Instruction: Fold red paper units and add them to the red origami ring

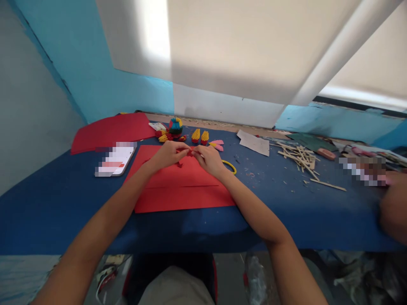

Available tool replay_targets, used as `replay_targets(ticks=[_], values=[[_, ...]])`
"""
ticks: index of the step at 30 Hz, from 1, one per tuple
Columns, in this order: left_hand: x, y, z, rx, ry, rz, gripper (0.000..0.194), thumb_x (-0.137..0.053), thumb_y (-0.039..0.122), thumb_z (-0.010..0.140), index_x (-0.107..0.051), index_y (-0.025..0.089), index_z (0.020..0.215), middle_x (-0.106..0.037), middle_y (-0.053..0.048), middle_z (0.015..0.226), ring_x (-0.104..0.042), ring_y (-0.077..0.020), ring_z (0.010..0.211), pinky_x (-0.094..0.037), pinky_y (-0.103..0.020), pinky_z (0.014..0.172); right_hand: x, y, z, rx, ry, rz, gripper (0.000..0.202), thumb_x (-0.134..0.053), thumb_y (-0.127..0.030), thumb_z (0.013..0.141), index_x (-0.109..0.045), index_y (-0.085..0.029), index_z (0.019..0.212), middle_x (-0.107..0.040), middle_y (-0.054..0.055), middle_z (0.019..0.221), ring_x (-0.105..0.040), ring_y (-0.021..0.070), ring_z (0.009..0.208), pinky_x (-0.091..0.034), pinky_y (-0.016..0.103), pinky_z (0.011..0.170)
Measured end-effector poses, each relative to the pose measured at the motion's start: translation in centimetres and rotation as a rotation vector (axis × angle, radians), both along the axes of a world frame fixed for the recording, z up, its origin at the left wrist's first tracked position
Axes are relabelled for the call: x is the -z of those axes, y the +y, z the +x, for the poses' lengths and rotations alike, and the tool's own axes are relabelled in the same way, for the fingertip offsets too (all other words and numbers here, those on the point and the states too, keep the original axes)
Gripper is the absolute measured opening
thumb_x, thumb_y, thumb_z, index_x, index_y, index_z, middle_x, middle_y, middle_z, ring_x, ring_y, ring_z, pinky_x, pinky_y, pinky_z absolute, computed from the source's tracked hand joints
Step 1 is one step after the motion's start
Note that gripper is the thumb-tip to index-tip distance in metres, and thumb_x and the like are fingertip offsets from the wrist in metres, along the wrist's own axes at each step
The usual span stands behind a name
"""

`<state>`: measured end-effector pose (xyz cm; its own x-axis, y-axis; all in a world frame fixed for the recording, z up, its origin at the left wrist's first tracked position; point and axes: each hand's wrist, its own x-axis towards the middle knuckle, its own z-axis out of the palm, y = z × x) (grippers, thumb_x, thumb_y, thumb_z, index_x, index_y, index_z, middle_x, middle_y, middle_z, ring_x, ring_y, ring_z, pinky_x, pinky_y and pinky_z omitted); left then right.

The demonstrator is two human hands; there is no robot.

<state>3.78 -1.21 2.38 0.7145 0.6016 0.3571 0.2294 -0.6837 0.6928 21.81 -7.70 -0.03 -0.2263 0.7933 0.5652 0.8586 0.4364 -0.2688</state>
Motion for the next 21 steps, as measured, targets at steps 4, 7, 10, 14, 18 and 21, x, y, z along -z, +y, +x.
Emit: replay_targets(ticks=[4, 7, 10, 14, 18, 21], values=[[0.01, -0.06, 0.05, -0.01, -0.008, -0.014, 0.026, -0.052, 0.032, 0.082, -0.072, 0.017, 0.087, -0.072, -0.005, 0.079, -0.064, -0.0155, 0.05, -0.045, -0.024, 0.048, 0.04, -0.03, -0.01, -0.016, 0.017, 0.005, 0.023, -0.041, -0.023, 0.094, -0.061, -0.018, 0.085, -0.066, 0.004, 0.076, -0.056, 0.0162, 0.068, -0.032, 0.028, 0.065], [-0.13, -0.28, 0.04, -0.012, -0.001, -0.026, 0.025, -0.055, 0.033, 0.081, -0.072, 0.017, 0.087, -0.072, -0.005, 0.075, -0.065, -0.0163, 0.049, -0.045, -0.024, 0.047, 0.11, -0.02, -0.03, -0.021, 0.023, -0.001, 0.022, -0.041, -0.021, 0.093, -0.06, -0.018, 0.085, -0.066, 0.004, 0.076, -0.056, 0.0166, 0.068, -0.033, 0.028, 0.066], [-0.3, -0.54, 0.03, -0.017, 0.011, -0.017, 0.025, -0.056, 0.035, 0.081, -0.073, 0.018, 0.088, -0.072, -0.004, 0.074, -0.064, -0.0165, 0.048, -0.046, -0.024, 0.048, 0.18, 0.01, -0.03, -0.008, 0.015, 0.005, 0.022, -0.041, -0.022, 0.093, -0.06, -0.018, 0.085, -0.065, 0.004, 0.076, -0.056, 0.017, 0.068, -0.033, 0.028, 0.066], [-0.3, -0.6, 0.24, -0.087, 0.007, 0.062, 0.022, -0.061, 0.037, 0.078, -0.075, 0.021, 0.081, -0.073, -0.004, 0.069, -0.065, -0.0193, 0.055, -0.044, -0.026, 0.054, 0.17, 0.0, 0.02, 0.01, -0.018, -0.003, 0.02, -0.042, -0.021, 0.093, -0.06, -0.017, 0.082, -0.064, 0.005, 0.075, -0.055, 0.0175, 0.069, -0.032, 0.029, 0.067], [-0.08, -0.42, 0.56, -0.164, -0.038, 0.131, 0.015, -0.065, 0.035, 0.074, -0.076, 0.024, 0.073, -0.074, -0.004, 0.072, -0.066, -0.0233, 0.07, -0.043, -0.028, 0.062, 0.26, 0.06, 0.0, 0.03, 0.001, -0.009, 0.019, -0.045, -0.023, 0.092, -0.06, -0.018, 0.081, -0.064, 0.006, 0.076, -0.057, 0.0195, 0.074, -0.034, 0.031, 0.07], [-0.16, -0.54, 0.56, -0.205, -0.11, 0.144, 0.018, -0.062, 0.034, 0.077, -0.076, 0.023, 0.078, -0.076, -0.005, 0.081, -0.067, -0.0239, 0.077, -0.045, -0.029, 0.068, 0.6, 0.27, -0.32, 0.006, 0.322, 0.021, 0.019, -0.045, -0.034, 0.093, -0.058, -0.02, 0.098, -0.064, 0.005, 0.084, -0.059, 0.0175, 0.075, -0.04, 0.03, 0.072]])
